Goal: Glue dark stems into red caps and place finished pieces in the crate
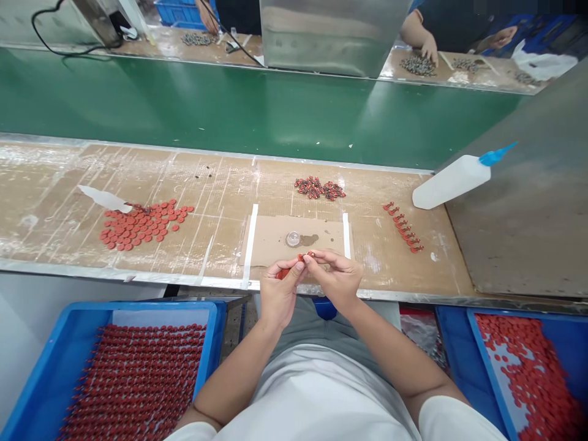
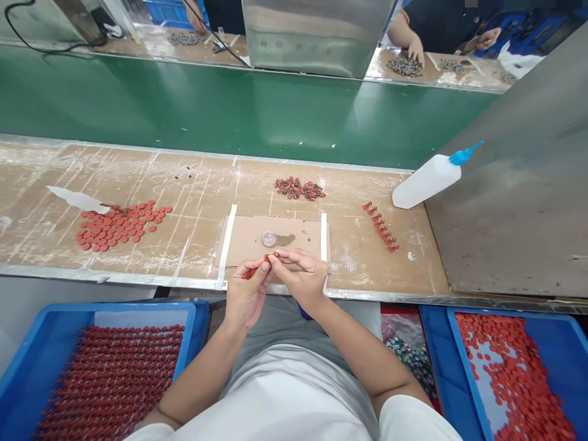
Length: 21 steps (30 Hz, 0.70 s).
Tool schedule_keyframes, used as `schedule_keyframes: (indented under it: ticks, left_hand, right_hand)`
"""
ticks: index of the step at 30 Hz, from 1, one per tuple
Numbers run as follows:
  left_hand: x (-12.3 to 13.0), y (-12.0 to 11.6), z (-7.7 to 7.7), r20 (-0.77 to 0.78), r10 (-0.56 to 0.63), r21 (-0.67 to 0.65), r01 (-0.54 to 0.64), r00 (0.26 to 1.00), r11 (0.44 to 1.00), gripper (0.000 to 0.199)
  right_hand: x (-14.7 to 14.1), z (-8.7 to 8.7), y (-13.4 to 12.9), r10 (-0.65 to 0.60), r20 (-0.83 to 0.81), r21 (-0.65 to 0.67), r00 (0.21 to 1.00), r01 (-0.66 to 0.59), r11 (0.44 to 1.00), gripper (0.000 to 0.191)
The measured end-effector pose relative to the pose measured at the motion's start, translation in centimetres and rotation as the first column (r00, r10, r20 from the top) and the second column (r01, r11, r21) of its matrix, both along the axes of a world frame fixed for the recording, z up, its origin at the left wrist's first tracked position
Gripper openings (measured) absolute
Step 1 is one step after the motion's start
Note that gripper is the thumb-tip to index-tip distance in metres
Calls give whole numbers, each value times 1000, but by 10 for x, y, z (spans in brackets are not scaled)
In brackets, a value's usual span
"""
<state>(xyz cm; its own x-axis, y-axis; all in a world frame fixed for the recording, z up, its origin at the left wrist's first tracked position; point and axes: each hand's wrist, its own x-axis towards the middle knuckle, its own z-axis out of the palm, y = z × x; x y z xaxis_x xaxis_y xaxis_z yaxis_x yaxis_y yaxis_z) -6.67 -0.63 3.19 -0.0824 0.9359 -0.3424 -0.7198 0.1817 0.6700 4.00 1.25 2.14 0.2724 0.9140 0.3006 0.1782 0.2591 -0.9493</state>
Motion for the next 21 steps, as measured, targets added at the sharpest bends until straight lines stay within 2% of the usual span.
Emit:
schedule_keyframes:
  ticks: [12, 21]
  left_hand:
    - [5, 4, -2, -4, 67, -88, -67, 998, 994, 18]
    - [10, 3, -7, -93, 97, -4, -98, 991, 995, 14]
  right_hand:
    - [-3, 1, 0, -21, 3, -61, 1000, 21, 998, 15]
    - [2, -3, 0, 9, -113, -142, 994, -25, 990, 18]
